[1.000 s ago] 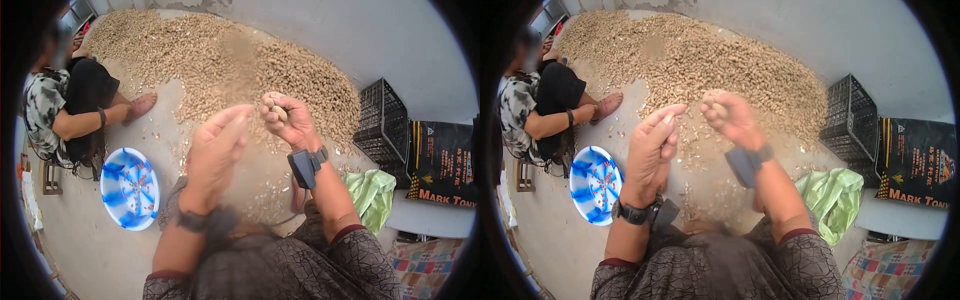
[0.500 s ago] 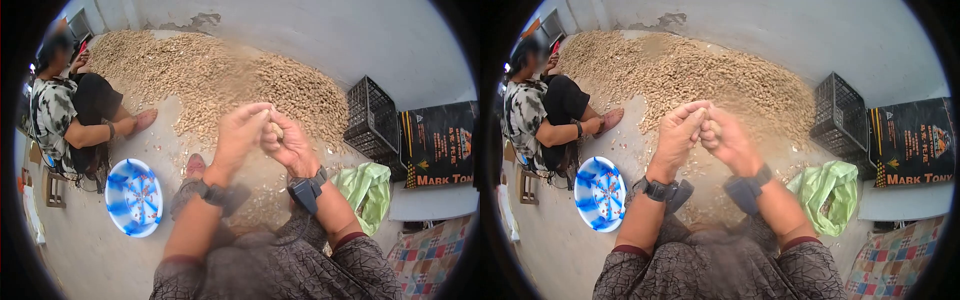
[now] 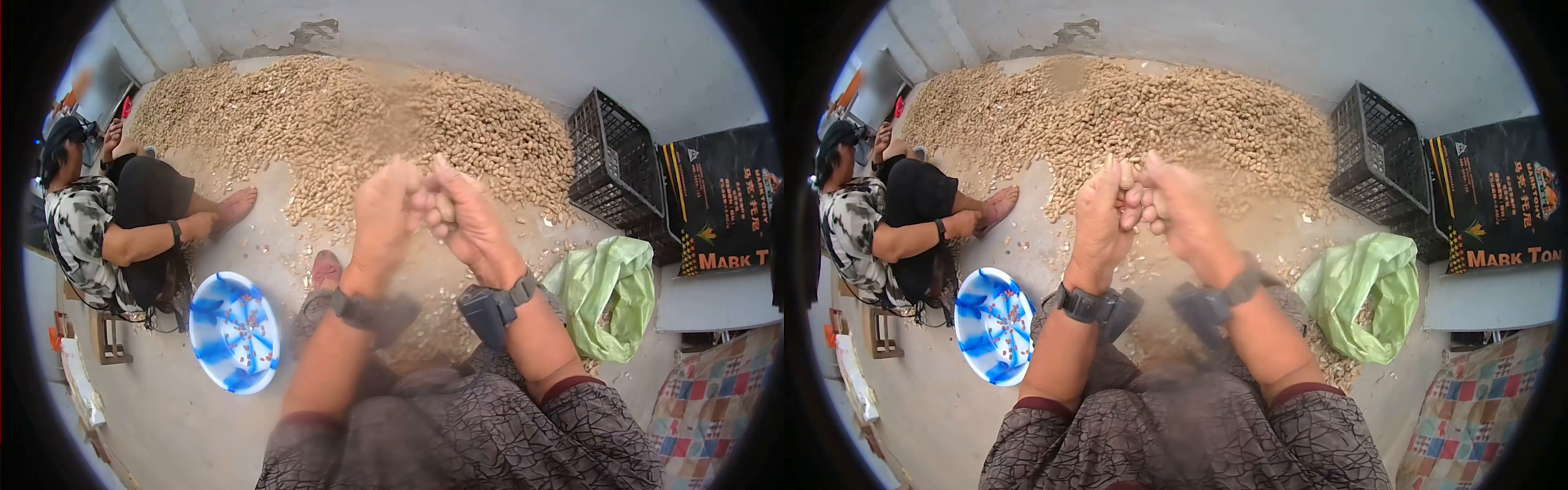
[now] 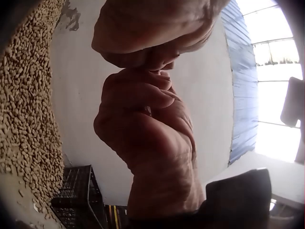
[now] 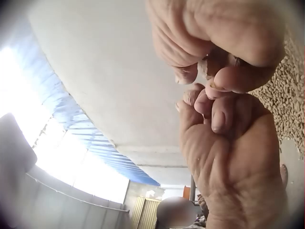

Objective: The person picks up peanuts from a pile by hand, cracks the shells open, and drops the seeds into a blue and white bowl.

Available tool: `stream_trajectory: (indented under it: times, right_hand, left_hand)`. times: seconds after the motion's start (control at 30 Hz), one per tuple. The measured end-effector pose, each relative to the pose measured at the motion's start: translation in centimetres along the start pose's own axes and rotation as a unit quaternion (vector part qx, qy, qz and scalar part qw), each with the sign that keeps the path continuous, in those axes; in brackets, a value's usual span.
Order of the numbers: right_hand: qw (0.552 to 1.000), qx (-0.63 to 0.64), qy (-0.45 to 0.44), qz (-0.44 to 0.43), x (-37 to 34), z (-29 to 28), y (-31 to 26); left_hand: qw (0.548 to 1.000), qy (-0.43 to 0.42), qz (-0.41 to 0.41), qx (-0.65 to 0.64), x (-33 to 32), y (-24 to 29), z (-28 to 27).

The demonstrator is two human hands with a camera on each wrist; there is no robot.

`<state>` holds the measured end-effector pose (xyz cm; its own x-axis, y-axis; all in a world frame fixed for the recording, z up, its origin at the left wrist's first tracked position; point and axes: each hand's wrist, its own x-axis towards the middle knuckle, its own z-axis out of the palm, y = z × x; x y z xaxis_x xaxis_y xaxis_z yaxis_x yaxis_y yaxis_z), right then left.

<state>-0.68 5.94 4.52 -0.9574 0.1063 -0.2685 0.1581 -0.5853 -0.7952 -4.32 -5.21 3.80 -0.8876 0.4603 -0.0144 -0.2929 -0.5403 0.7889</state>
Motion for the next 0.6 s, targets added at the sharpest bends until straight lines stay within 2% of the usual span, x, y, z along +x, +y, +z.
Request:
stream_trajectory:
  times: [0.03, 0.2, 0.27, 0.3, 0.33, 0.37, 0.4, 0.43, 0.6]
  right_hand:
    - [1.0, 0.002, 0.007, -0.009, -0.2, -0.1, -0.4]
    - [0.998, -0.047, -0.001, -0.044, -0.9, -0.2, -1.5]
    - [0.981, -0.164, 0.005, -0.105, -1.0, 0.2, -1.5]
    - [0.981, -0.162, 0.005, -0.102, -1.1, 0.3, -1.5]
    - [0.981, -0.17, -0.006, -0.097, -1.1, 0.3, -1.5]
    - [0.98, -0.177, -0.016, -0.093, -1.1, 0.3, -1.6]
    - [0.98, -0.176, -0.015, -0.092, -1.0, 0.1, -1.6]
    - [0.979, -0.182, -0.032, -0.091, -0.9, 0.0, -1.6]
    - [0.977, -0.179, -0.103, -0.054, -1.3, 0.1, -2.0]
  left_hand:
    - [0.997, -0.01, -0.025, -0.074, 0.0, 0.1, -0.1]
    - [0.989, -0.049, -0.072, -0.121, 0.2, 0.5, -0.8]
    - [0.984, -0.061, -0.087, -0.142, 0.1, 0.5, -0.9]
    - [0.997, -0.081, 0.004, 0.017, 0.1, 0.3, -1.0]
    - [0.975, -0.099, 0.095, 0.177, 0.1, 0.3, -1.0]
    - [0.975, -0.098, 0.093, 0.178, 0.0, 0.4, -1.0]
    - [0.996, -0.076, -0.003, 0.053, 0.0, 0.6, -0.8]
    - [0.991, -0.05, -0.098, -0.073, -0.1, 0.8, -0.6]
    - [0.996, -0.063, -0.047, 0.04, -0.7, 0.9, 0.2]
